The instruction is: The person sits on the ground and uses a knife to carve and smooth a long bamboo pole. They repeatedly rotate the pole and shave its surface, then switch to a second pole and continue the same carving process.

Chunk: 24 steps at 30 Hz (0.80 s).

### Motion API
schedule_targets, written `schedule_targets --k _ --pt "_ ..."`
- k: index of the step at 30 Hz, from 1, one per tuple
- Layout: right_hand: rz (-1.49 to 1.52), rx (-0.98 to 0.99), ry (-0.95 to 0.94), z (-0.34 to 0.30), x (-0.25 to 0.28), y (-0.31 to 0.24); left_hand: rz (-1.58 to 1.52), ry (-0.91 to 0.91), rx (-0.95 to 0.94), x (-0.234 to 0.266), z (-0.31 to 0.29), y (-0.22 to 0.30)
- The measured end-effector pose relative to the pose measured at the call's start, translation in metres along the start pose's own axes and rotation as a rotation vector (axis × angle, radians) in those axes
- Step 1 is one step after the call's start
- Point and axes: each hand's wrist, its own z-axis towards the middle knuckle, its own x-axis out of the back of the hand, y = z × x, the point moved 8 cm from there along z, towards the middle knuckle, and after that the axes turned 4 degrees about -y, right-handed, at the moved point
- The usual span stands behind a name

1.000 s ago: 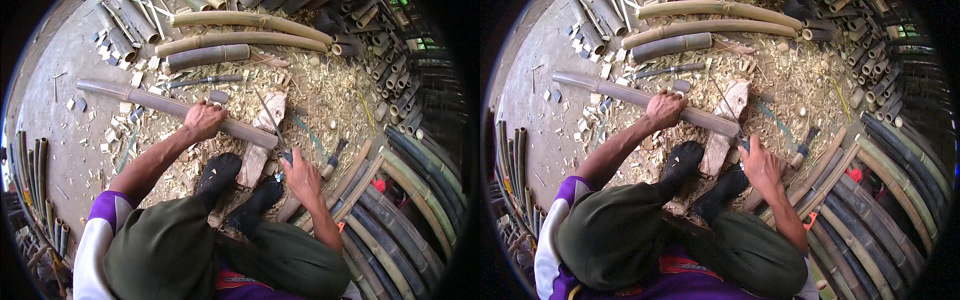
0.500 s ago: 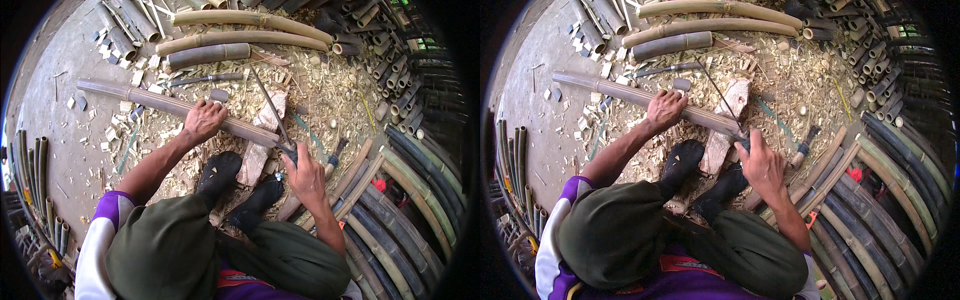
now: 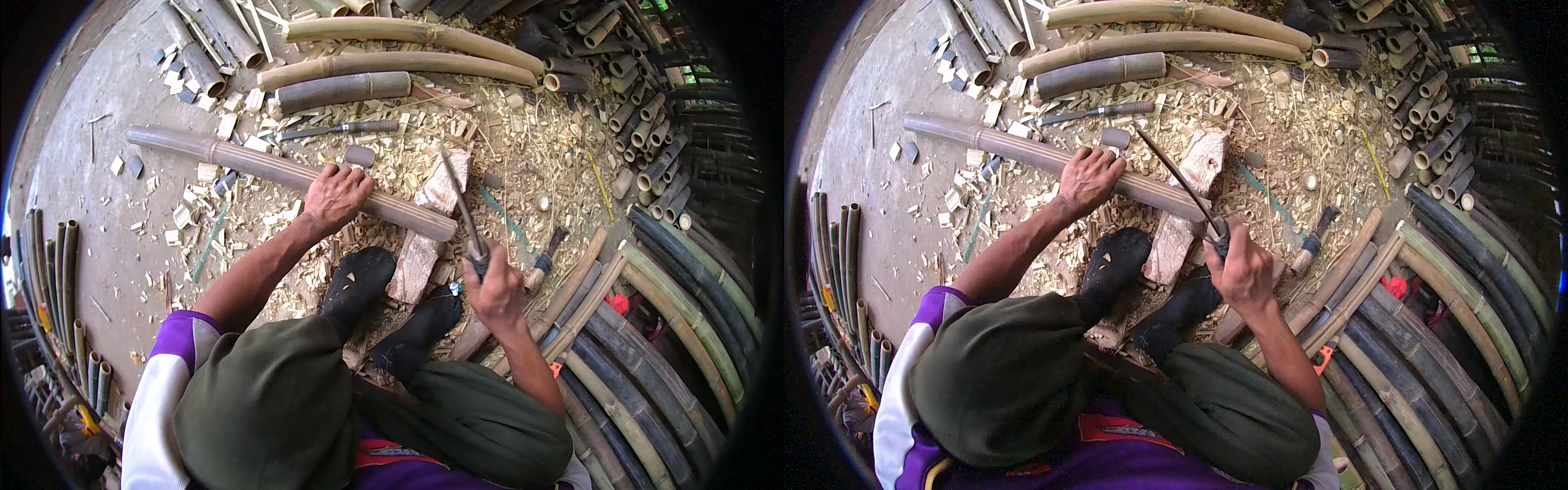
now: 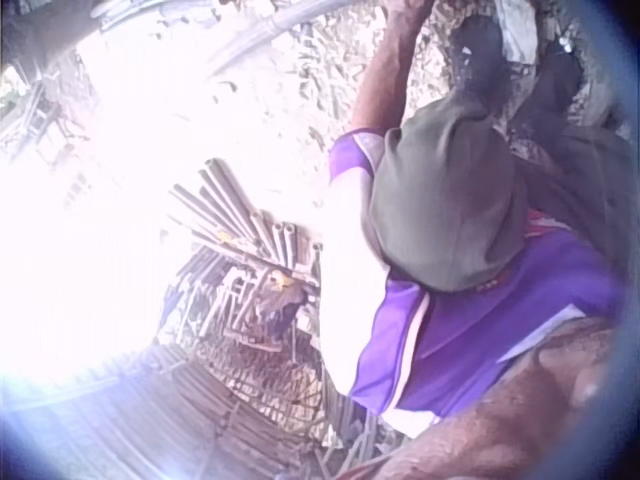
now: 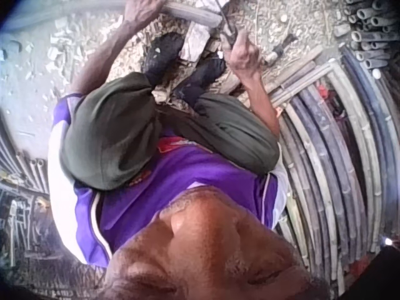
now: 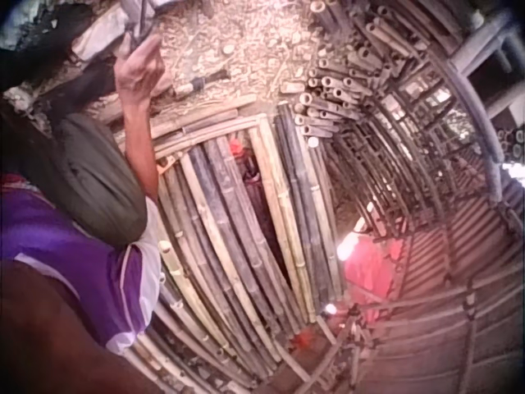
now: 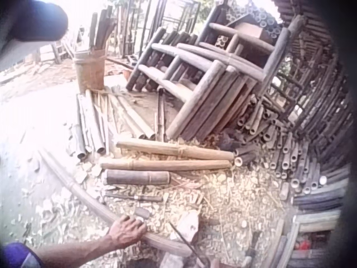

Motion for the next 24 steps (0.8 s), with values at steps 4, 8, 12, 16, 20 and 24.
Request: schedule_targets --k 4,8,12,16,20,24 --pt "-0.332 -0.216 -0.276 0.009 -0.039 0.059 0.045 0.044 0.005 0.005 0.011 -0.008" --pt "-0.102 -0.098 -0.183 0.021 0.011 -0.009 0.031 0.074 0.002 0.003 -0.001 -0.005" --pt "0.047 0.125 0.091 0.002 0.016 -0.012 0.046 0.155 0.010 0.005 -0.009 0.002" --pt "-0.253 -0.195 -0.258 -0.002 -0.039 0.064 0.002 0.156 0.103 0.008 -0.002 0.006" --pt "-0.120 -0.200 -0.253 0.014 -0.008 0.027 -0.108 -0.431 0.067 -0.001 0.019 -0.011" --pt "0.035 0.058 0.039 0.011 0.034 -0.030 -0.144 -0.749 0.002 -0.021 0.021 -0.034"
